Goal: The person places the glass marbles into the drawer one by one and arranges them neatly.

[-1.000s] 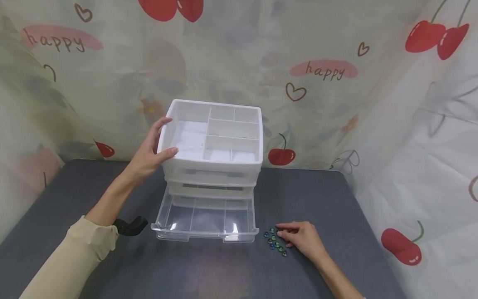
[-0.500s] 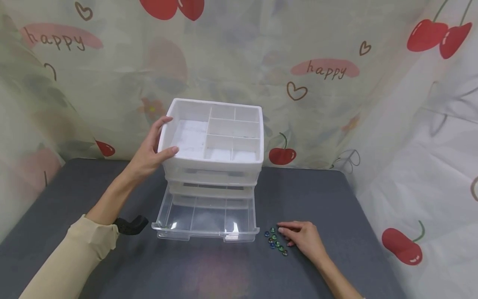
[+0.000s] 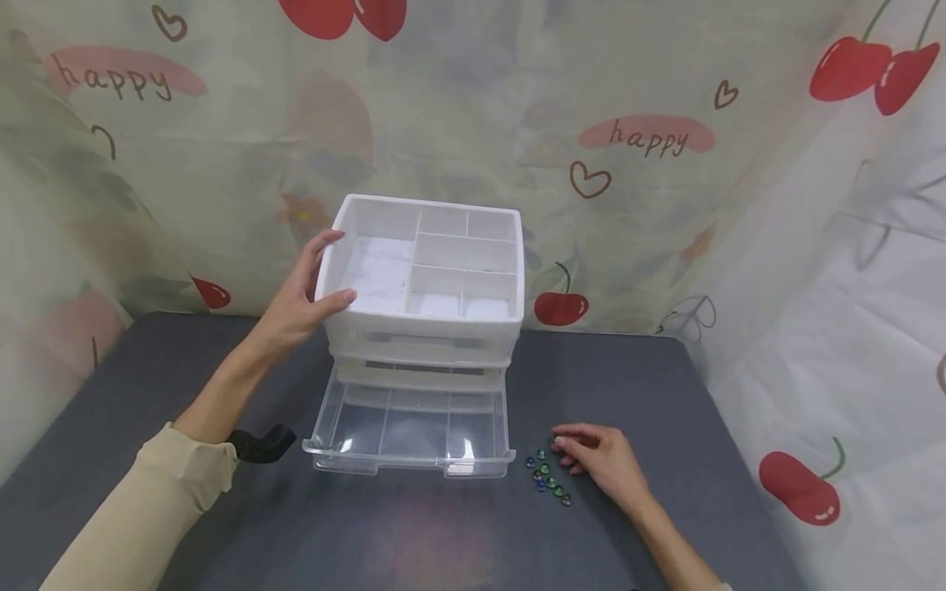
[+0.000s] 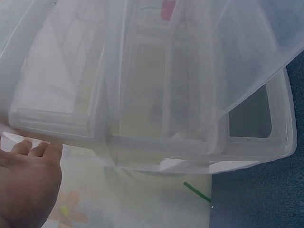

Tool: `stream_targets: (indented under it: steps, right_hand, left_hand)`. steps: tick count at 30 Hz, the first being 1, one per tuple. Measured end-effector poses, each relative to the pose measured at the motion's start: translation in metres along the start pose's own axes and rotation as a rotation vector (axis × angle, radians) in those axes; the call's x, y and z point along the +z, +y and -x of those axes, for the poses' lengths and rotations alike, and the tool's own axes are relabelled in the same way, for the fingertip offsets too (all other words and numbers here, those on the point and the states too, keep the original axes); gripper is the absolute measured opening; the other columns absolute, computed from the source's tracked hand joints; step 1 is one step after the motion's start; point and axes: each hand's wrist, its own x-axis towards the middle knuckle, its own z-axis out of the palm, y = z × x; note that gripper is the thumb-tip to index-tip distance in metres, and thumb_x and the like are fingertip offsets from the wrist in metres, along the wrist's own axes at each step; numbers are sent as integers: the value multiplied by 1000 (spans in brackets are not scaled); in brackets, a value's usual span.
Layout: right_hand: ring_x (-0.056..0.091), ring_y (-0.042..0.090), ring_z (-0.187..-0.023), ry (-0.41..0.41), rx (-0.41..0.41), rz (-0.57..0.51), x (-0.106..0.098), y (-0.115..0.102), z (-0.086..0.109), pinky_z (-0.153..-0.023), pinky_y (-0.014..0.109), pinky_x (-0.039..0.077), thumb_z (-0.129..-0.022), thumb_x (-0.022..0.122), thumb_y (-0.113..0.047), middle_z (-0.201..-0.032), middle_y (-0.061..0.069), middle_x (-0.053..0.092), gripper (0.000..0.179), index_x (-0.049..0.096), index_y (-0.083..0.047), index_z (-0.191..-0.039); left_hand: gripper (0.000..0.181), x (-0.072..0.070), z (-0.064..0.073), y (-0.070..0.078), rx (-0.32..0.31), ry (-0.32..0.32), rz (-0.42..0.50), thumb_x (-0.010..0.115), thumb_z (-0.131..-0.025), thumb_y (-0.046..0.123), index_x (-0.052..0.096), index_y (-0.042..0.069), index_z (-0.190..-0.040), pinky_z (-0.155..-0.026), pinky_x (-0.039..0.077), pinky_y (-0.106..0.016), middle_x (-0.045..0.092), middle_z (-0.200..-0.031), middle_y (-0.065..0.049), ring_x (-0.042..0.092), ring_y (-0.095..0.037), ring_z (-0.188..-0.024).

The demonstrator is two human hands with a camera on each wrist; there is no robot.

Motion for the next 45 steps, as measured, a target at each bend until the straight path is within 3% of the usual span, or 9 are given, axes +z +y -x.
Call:
stream_targets:
  steps: [16, 24, 30, 36, 45]
  right_hand:
    - [69, 18, -77, 52, -53, 12, 0, -34, -2, -68, 34, 56, -91, 73, -26, -101, 13, 73, 38, 70, 1, -118]
    - [67, 24, -78, 34, -70, 9, 5, -58, 0, -70, 34, 56, -90, 73, -29, -101, 21, 71, 40, 70, -1, -119]
    - [60, 23, -71, 8, -161, 18, 8, -77, 0, -65, 36, 51, -92, 72, -26, -87, 9, 70, 28, 73, -10, -114]
    - [62, 20, -74, -20, -187, 0, 13, -90, -1, -66, 30, 51, -94, 70, -24, -94, 5, 74, 27, 73, -8, -116]
    - [60, 20, -74, -55, -226, -18, 18, -110, -1, -68, 31, 51, -94, 69, -23, -94, 7, 74, 30, 72, -6, -118]
  left_hand:
    - [75, 0, 1, 0, -12, 2, -15, 62, -92, -1, 23, 17, -153, -92, 43, -33, 22, -158, -16, 38, -30, -129]
    - [74, 1, 0, 0, -2, -3, 21, 62, -91, -4, 24, 16, -152, -92, 43, -30, 22, -158, -18, 39, -29, -129]
    - [74, 0, 0, 0, -1, -3, 12, 62, -92, -2, 24, 17, -152, -94, 42, -32, 21, -158, -17, 38, -29, -130]
    - [74, -1, 0, 0, -6, -4, -1, 62, -92, -3, 24, 17, -152, -95, 41, -33, 20, -159, -16, 37, -29, -131]
    - [74, 0, 0, 0, 7, -6, 18, 61, -92, -4, 24, 15, -152, -93, 43, -30, 20, -159, -16, 37, -30, -131]
